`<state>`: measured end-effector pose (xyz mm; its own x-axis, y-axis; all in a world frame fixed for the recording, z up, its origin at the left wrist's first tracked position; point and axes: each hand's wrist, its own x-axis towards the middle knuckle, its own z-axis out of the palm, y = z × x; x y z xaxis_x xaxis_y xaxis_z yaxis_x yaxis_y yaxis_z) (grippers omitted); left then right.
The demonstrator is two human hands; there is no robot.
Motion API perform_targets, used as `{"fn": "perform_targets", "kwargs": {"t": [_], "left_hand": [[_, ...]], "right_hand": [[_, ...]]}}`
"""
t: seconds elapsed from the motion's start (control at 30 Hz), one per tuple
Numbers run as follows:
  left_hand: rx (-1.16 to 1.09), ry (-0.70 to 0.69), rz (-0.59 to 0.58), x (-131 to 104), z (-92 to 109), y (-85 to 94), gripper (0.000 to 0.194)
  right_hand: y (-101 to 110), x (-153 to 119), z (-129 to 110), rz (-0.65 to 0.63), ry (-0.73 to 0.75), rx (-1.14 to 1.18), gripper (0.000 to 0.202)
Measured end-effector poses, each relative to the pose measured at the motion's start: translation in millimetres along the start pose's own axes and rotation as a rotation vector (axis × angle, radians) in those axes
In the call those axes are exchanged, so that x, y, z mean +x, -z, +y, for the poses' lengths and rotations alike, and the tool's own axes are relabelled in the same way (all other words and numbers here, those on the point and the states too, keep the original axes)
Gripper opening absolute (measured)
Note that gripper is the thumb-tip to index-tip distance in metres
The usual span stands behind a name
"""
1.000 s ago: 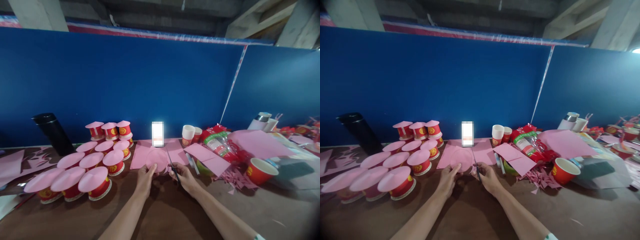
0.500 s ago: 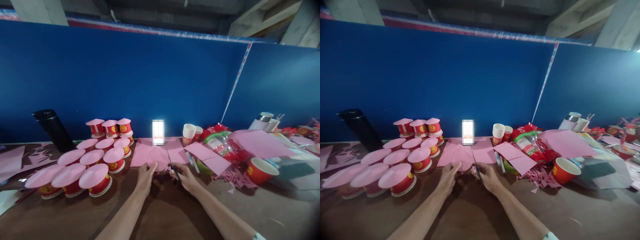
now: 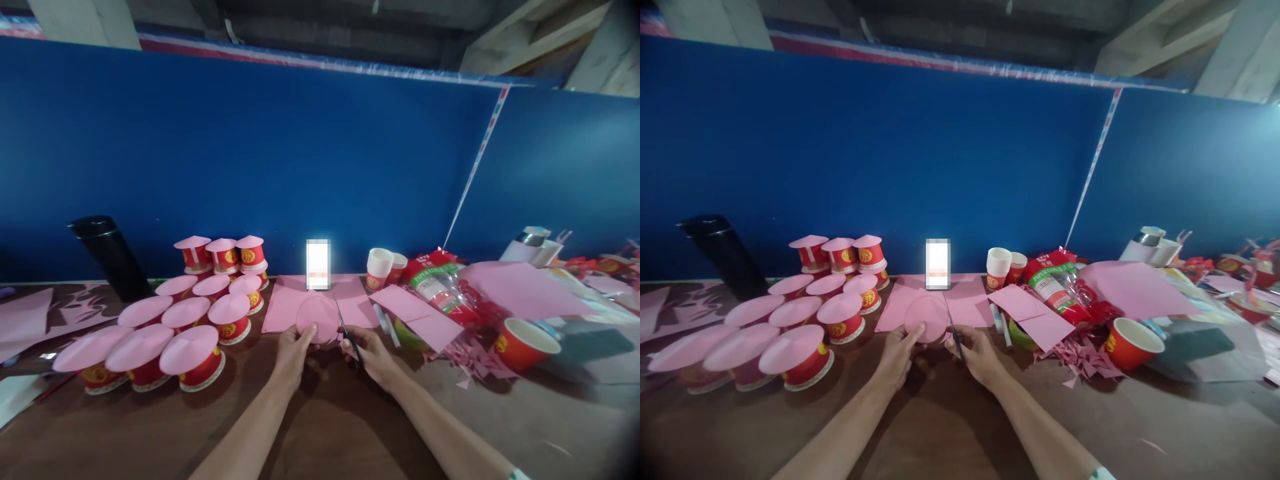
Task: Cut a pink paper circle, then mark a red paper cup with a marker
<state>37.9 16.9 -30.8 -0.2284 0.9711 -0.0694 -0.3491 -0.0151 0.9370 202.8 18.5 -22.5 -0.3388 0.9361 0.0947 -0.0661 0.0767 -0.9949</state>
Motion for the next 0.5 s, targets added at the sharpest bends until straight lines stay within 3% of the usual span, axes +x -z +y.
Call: {"fn": "perform_targets", "kwargs": {"t": [0.5], "left_hand": [[-0.004, 0.006, 0.009, 0.5, -0.2, -0.4, 0.036]], "right_hand": [[-0.7, -0.5, -2.2, 0.018, 0.006, -0.028, 0.046]]}}
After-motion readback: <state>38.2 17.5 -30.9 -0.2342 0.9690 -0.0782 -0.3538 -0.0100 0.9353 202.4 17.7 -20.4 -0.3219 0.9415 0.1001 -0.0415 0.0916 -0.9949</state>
